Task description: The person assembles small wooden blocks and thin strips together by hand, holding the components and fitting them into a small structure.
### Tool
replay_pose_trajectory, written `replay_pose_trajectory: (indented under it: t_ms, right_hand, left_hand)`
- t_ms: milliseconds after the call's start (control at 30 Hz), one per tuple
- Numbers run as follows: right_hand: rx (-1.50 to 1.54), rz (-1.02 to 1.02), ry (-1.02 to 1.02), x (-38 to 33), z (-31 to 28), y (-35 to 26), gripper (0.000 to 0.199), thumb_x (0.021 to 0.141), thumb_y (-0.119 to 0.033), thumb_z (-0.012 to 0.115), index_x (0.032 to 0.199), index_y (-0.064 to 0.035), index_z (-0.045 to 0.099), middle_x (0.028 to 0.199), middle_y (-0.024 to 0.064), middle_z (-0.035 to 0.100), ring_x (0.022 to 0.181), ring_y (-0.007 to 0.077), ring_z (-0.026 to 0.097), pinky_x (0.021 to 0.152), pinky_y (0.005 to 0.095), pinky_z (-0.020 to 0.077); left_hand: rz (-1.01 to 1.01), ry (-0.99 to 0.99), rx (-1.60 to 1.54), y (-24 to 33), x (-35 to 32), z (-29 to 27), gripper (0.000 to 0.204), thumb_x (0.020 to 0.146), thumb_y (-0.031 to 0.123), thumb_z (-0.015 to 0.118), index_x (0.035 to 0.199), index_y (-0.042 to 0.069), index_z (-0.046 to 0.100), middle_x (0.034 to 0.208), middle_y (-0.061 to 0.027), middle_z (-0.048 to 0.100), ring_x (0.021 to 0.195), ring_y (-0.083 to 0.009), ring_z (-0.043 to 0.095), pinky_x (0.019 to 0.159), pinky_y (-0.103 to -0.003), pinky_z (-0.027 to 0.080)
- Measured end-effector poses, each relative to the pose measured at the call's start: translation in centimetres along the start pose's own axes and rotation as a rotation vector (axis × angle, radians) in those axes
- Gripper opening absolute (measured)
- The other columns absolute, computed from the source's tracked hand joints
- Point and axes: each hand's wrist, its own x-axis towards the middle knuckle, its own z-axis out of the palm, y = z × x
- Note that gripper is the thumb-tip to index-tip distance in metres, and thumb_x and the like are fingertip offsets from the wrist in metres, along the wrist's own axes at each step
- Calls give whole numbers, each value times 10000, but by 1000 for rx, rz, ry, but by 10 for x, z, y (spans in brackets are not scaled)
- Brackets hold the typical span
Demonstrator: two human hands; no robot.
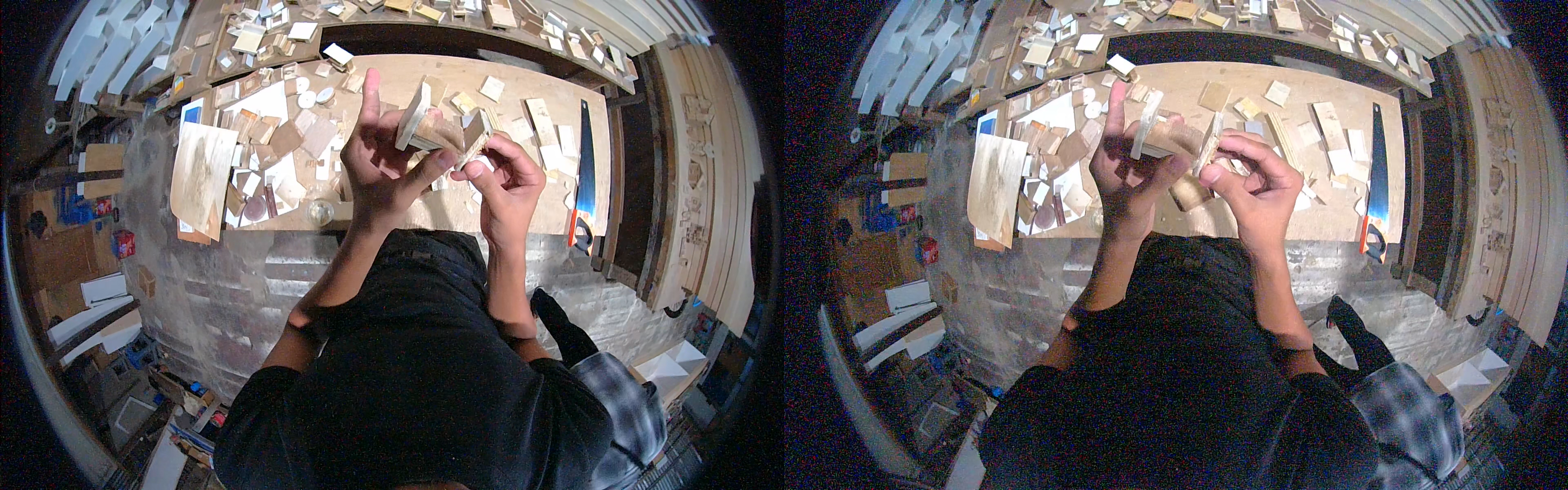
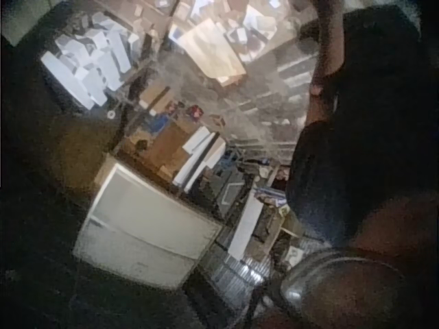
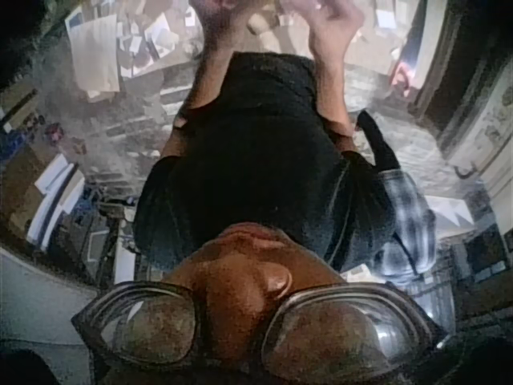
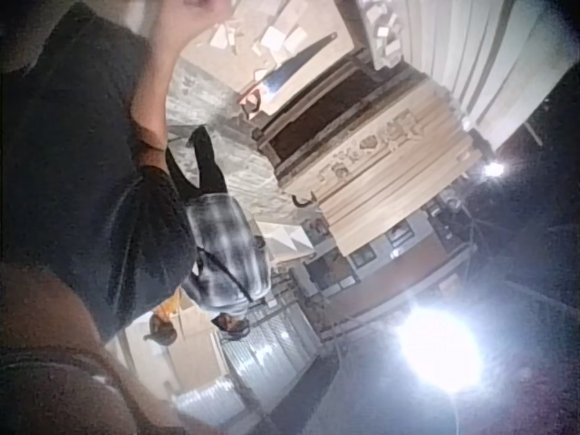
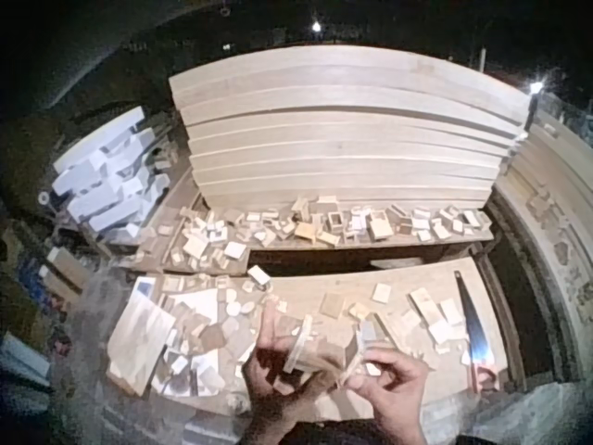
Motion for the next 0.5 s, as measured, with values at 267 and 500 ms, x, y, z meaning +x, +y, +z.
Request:
replay_pose_trajectory:
  t_ms: [267,500]
  right_hand:
    - [31,46,-12,3,1,-6,330,785,39,751,1095,82,646,1065,178,657,952,220,656,723,328,613]
    - [28,61,-125,9,-5,-5,315,789,11,754,1081,82,657,1080,182,650,942,224,654,711,327,619]
  left_hand:
    - [-39,-31,-136,5,0,4,1153,744,48,830,1513,-55,-23,1045,-132,663,1014,-194,654,901,-322,538]
    - [-249,-25,-222,6,0,5,1069,752,40,805,1518,-52,66,1103,-150,664,1009,-198,657,911,-321,524]
